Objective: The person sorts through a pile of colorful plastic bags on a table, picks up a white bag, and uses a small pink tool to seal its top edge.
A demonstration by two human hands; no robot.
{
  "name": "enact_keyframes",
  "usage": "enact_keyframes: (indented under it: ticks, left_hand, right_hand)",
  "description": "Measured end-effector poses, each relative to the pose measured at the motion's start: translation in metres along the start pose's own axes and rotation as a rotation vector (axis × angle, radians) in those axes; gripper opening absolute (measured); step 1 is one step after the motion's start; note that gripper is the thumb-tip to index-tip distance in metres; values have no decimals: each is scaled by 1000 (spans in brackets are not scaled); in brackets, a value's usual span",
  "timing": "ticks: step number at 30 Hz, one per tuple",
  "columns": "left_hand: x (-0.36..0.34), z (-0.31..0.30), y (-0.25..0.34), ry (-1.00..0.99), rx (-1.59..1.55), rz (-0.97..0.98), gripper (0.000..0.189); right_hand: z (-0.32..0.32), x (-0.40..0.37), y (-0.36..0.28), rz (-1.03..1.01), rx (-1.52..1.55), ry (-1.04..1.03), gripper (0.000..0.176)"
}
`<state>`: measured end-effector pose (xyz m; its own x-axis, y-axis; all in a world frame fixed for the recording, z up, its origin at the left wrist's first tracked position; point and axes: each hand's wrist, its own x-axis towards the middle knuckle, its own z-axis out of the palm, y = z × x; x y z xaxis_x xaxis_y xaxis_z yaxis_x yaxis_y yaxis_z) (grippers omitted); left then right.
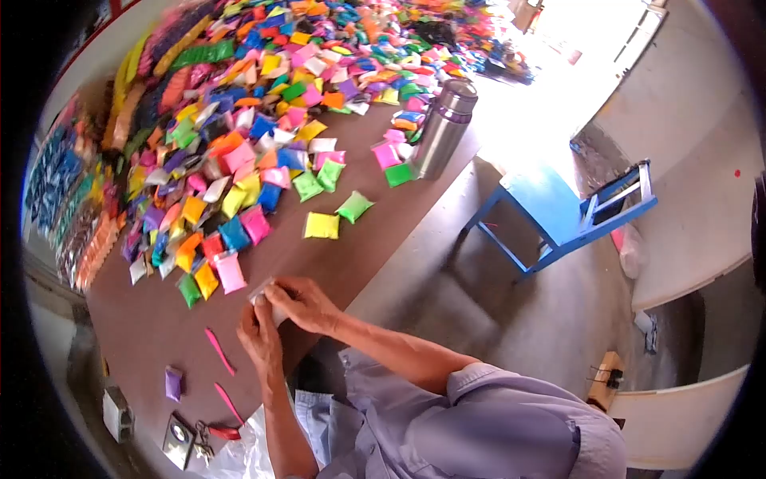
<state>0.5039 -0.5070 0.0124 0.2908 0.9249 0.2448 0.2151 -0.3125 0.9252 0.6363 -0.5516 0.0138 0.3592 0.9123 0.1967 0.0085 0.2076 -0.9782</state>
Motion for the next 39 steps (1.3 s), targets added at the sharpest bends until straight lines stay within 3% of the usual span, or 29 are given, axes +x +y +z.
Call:
enact_keyframes:
  ticks: [2, 5, 8, 11, 15, 19, 22, 25, 27, 32, 34, 38, 39]
  left_hand:
    - [-1, -1, 5, -7, -69, -115, 34]
    - [-3, 3, 19, -83, -58, 1, 37]
    - [-4, 1, 12, -159, 7, -60, 41]
    - [-4, 1, 2, -139, -31, -62, 40]
    - [4, 0, 4, -138, 51, -41, 38]
    - [8, 7, 7, -194, -85, -86, 34]
    - [16, 5, 29, -237, -92, -90, 33]
    - [18, 10, 20, -183, -158, -155, 33]
    - [20, 8, 18, -229, -95, -96, 33]
    - [14, 7, -3, -118, -82, -51, 31]
    - [12, 9, -10, -84, -98, 55, 31]
    - [10, 9, 1, -105, -79, -160, 33]
    - [10, 11, -3, -94, -72, -110, 33]
  right_hand:
    - [-1, -1, 1, -34, 10, 18, 26]
    - [-2, 0, 10, 55, -57, 27, 23]
    - [8, 2, 17, -143, 4, 215, 26]
    - [10, 2, 14, -39, 168, 150, 32]
    - [2, 4, 7, 107, 113, 57, 37]
    - [-4, 5, 2, 110, 202, 122, 33]
    - [-19, 4, -3, -86, -144, 134, 22]
    - [-24, 0, -6, -207, -280, 83, 19]
    - [-22, -2, -5, -211, -269, 93, 17]
    - [-21, -1, -6, -186, -249, 22, 17]
    - [-21, 0, -4, -149, -230, 36, 15]
    - [-22, -3, 6, -140, -200, 111, 12]
    - [-20, -4, 13, -164, -213, 149, 11]
